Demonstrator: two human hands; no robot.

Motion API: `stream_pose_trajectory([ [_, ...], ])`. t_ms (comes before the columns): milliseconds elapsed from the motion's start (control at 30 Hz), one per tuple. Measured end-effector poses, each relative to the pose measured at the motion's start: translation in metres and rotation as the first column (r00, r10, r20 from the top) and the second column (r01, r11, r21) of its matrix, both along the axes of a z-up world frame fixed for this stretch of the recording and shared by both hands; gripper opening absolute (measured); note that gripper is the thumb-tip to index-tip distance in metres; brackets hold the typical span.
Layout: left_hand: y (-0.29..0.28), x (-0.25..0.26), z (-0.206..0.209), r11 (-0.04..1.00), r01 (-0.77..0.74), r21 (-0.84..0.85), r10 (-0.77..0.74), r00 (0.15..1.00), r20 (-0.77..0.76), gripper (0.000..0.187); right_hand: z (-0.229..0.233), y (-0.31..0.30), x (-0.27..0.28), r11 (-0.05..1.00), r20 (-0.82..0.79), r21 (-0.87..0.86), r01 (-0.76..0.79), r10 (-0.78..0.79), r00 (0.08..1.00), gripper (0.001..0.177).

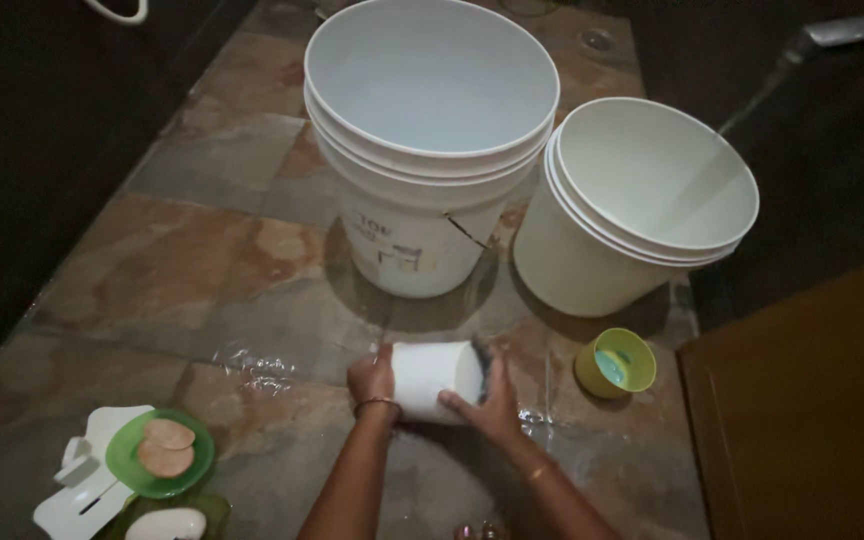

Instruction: The person scrubs the inside of a white bucket with a cloth, then rinses it by pouring water from a second bucket using a small cup. The person also washes the cup itself under a running tap.

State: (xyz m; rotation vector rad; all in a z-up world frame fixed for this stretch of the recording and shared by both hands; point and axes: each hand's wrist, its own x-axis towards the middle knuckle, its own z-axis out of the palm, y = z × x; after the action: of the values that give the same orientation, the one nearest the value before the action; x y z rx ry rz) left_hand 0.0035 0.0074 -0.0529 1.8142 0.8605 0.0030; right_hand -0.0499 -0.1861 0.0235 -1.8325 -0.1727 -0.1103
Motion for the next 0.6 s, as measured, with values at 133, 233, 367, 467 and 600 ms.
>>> stream_pose_trajectory([
  [133,0.0,-0.009,0.014,0.924,-0.249,-0.291,0.183,0.955,-0.235,0.045,0.022,0.024,-0.014,0.828,0.252,-0.56,-0.019,0.192,0.949,0.108],
  [233,0.005,-0.006,0.003,0.897,-0.297,-0.327,0.235,0.948,-0.216,0.047,0.017,0.028,-0.025,0.795,0.264,-0.597,-0.108,0.322,0.909,0.086],
  [367,0.008,0.002,-0.033,0.819,-0.3,-0.489,0.265,0.954,-0.141,0.041,0.001,-0.011,-0.051,0.734,0.192,-0.649,-0.203,0.416,0.889,0.059],
  [467,0.009,0.005,-0.056,0.911,-0.144,-0.386,0.133,0.99,-0.055,0.043,0.005,-0.04,-0.046,0.759,0.085,-0.605,-0.24,0.36,0.929,0.056],
  [600,0.001,0.006,-0.067,0.859,-0.113,-0.5,0.158,0.986,0.048,0.045,0.014,-0.029,-0.013,0.862,0.119,-0.465,-0.203,0.288,0.95,0.056],
])
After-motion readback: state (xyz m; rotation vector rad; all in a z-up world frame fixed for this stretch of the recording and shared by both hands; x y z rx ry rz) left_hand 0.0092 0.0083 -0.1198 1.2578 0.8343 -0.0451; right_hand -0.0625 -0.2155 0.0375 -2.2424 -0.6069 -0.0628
